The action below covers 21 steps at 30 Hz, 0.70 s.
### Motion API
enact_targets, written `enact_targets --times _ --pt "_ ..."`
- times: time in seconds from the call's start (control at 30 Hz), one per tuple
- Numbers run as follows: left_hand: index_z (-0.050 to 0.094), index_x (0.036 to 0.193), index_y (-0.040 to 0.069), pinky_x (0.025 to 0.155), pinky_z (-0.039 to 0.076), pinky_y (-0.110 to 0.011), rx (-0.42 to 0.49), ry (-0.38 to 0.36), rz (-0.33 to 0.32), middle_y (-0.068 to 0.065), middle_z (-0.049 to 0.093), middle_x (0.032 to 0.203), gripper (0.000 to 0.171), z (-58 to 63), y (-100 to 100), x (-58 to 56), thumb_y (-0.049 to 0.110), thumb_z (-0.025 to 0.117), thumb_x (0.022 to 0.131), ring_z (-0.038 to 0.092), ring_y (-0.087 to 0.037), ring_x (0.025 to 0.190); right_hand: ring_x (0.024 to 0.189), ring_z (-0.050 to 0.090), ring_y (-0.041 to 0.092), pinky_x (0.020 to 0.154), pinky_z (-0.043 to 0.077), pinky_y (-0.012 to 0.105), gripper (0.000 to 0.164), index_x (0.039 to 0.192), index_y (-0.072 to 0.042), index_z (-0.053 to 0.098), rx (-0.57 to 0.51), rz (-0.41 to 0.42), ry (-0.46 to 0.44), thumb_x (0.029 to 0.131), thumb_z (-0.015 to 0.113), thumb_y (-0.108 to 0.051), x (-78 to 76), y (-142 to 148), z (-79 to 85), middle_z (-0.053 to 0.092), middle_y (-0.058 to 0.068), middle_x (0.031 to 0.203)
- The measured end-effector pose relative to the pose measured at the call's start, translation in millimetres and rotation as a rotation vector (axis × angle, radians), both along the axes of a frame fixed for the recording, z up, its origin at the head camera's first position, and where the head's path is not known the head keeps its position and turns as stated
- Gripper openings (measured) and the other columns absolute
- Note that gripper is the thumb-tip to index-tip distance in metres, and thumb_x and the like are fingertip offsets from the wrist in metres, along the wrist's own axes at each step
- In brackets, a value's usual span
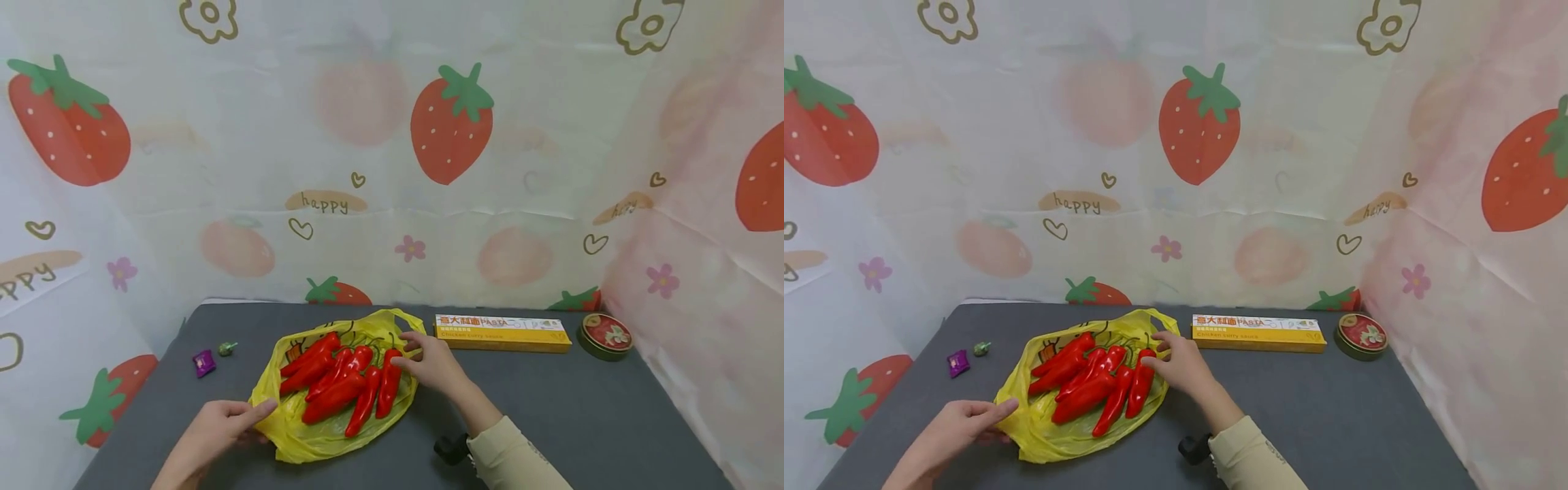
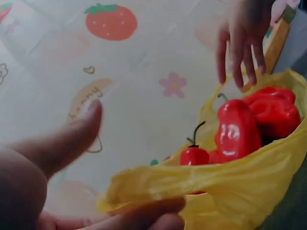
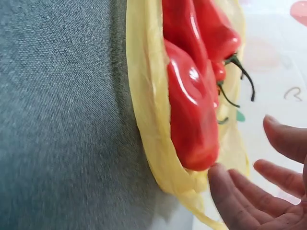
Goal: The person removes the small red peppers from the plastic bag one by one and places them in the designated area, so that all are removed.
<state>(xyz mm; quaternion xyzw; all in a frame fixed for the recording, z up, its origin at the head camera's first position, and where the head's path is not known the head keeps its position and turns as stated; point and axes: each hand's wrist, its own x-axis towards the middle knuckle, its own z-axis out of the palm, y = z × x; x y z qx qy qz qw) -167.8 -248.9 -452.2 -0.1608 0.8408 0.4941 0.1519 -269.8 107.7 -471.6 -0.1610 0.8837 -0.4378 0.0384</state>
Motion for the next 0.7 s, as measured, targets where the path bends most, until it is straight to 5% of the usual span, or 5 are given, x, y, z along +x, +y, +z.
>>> enact_targets --times 0.1,0.27,0.5,0.7 --pt "0.078 0.096 0.005 0.069 0.051 -0.033 -0.008 0.046 -0.019 -0.003 0.073 0.082 0.053 -1.5 3 0.3 0.056 0.075 0.085 0.064 -0.019 0.080 0.102 0.070 0.036 0.082 0.060 0.045 0.050 0.135 -0.003 0.061 0.013 -0.003 -0.016 0.093 0.074 -0.028 -4.0 -5 -5.2 0.068 0.021 0.122" --pt "0.076 0.110 0.003 0.062 0.042 -0.030 0.074 0.152 0.042 -0.002 0.076 0.089 0.053 1.1 9 -2.6 0.050 0.078 0.085 0.058 -0.016 0.083 0.106 0.069 0.032 0.083 0.060 0.043 0.050 0.136 -0.006 0.062 0.056 -0.037 -0.044 0.094 0.073 -0.030 -11.8 -13 -14.2 0.068 0.019 0.124" --pt "0.072 0.117 0.001 0.076 0.057 -0.023 0.149 0.221 0.033 -0.005 0.078 0.098 0.049 -1.1 20 -4.3 0.041 0.076 0.090 0.069 -0.010 0.087 0.114 0.062 0.032 0.095 0.054 0.049 0.053 0.138 -0.006 0.060 0.191 -0.041 -0.059 0.094 0.071 -0.033 -16.9 -25 -19.4 0.066 0.018 0.128" --pt "0.069 0.121 -0.002 0.081 0.058 -0.023 0.183 0.260 0.027 -0.007 0.077 0.103 0.047 -4.9 20 -2.9 0.035 0.074 0.093 0.069 -0.010 0.088 0.126 0.056 0.035 0.102 0.049 0.052 0.058 0.138 -0.008 0.062 0.236 -0.028 -0.094 0.092 0.072 -0.043 -16.8 -32 -17.0 0.062 0.016 0.137"
